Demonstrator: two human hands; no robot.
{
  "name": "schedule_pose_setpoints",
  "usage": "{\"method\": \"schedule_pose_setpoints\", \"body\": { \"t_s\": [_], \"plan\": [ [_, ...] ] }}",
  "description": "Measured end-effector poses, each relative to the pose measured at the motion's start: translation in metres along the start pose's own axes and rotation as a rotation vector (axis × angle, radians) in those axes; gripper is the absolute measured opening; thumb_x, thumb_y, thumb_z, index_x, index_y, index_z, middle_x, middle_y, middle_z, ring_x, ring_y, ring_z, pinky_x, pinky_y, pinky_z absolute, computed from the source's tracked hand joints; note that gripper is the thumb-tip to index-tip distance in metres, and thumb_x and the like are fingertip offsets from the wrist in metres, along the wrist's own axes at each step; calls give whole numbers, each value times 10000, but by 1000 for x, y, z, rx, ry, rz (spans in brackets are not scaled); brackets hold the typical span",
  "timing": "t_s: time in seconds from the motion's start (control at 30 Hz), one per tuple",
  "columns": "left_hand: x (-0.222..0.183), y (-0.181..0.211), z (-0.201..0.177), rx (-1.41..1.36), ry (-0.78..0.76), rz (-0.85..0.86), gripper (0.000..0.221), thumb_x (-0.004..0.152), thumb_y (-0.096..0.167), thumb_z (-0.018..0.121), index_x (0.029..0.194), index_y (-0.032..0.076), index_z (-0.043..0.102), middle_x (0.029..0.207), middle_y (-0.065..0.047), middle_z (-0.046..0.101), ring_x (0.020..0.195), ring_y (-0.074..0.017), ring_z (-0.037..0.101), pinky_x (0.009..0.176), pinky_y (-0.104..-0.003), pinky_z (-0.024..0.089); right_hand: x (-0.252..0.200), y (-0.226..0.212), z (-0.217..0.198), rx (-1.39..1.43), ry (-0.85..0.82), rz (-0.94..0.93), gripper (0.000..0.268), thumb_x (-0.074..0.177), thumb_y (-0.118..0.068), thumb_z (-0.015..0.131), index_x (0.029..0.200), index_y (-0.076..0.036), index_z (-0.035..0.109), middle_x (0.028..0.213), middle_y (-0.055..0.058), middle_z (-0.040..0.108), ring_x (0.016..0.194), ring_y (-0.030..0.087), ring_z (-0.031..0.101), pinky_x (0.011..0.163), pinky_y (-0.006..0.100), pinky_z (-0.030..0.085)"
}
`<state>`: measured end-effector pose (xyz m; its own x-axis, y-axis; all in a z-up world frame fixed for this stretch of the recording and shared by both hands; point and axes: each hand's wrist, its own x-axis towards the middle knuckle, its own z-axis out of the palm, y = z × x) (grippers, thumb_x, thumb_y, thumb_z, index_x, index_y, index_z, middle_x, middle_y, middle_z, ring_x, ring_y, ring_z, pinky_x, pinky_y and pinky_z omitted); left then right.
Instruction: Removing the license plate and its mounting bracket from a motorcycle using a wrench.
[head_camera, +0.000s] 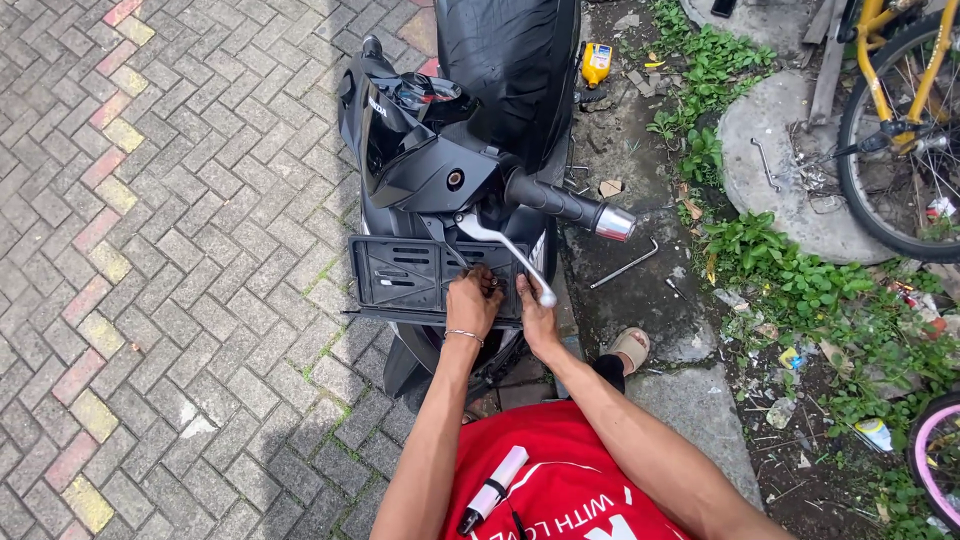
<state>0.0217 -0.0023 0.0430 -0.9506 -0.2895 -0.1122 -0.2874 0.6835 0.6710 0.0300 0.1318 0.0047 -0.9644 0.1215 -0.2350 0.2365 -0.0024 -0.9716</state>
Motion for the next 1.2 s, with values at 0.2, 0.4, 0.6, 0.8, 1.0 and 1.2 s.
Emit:
{"method": "schedule_pose_setpoints", "body": {
  "t_s": [0.2,0.4,0.6,0.8,1.0,1.2],
  "plan": [
    [-7,-4,-15,-30,-18,31,244,790,189,779,1030,156,746,922,-99,718,904,-306,751,780,-442,624,1,4,5,55,-13,19,445,1035,-373,626,1332,-45,673,1297,186,680,1271,323,582,1105,499,415],
    [-5,-9,-11,-42,37,83,196,810,240,780,1002,201,760,913,-77,702,891,-282,745,771,-421,616,6,2,4,105,-50,19,457,1018,-360,661,1327,-23,662,1282,171,680,1249,272,569,1106,496,422],
    [-1,-21,3,1,72,153,137,861,202,735,986,207,791,882,-99,679,867,-326,728,746,-428,606,16,25,-6,157,-69,41,392,1012,-348,685,1304,-85,694,1216,37,676,1161,164,537,1085,445,431],
    [8,-35,6,168,42,402,144,886,181,704,1004,190,786,948,-99,707,965,-286,708,859,-375,588,22,28,2,176,-35,47,242,1006,-354,694,1122,-156,769,1008,-70,637,1004,105,549,996,381,454],
    [-7,-15,-20,183,-48,309,274,922,186,642,1178,231,726,984,-117,699,955,-335,721,840,-427,612,8,-1,5,136,8,-11,188,1030,-293,667,1022,-133,764,920,-66,623,924,93,542,915,329,468],
    [-16,-3,-4,121,64,104,274,941,363,698,1007,101,743,917,-154,713,912,-344,724,787,-430,597,-2,5,10,100,43,-11,202,1033,-283,657,1072,-119,766,961,-34,682,954,113,574,953,368,478]
  ]
}}
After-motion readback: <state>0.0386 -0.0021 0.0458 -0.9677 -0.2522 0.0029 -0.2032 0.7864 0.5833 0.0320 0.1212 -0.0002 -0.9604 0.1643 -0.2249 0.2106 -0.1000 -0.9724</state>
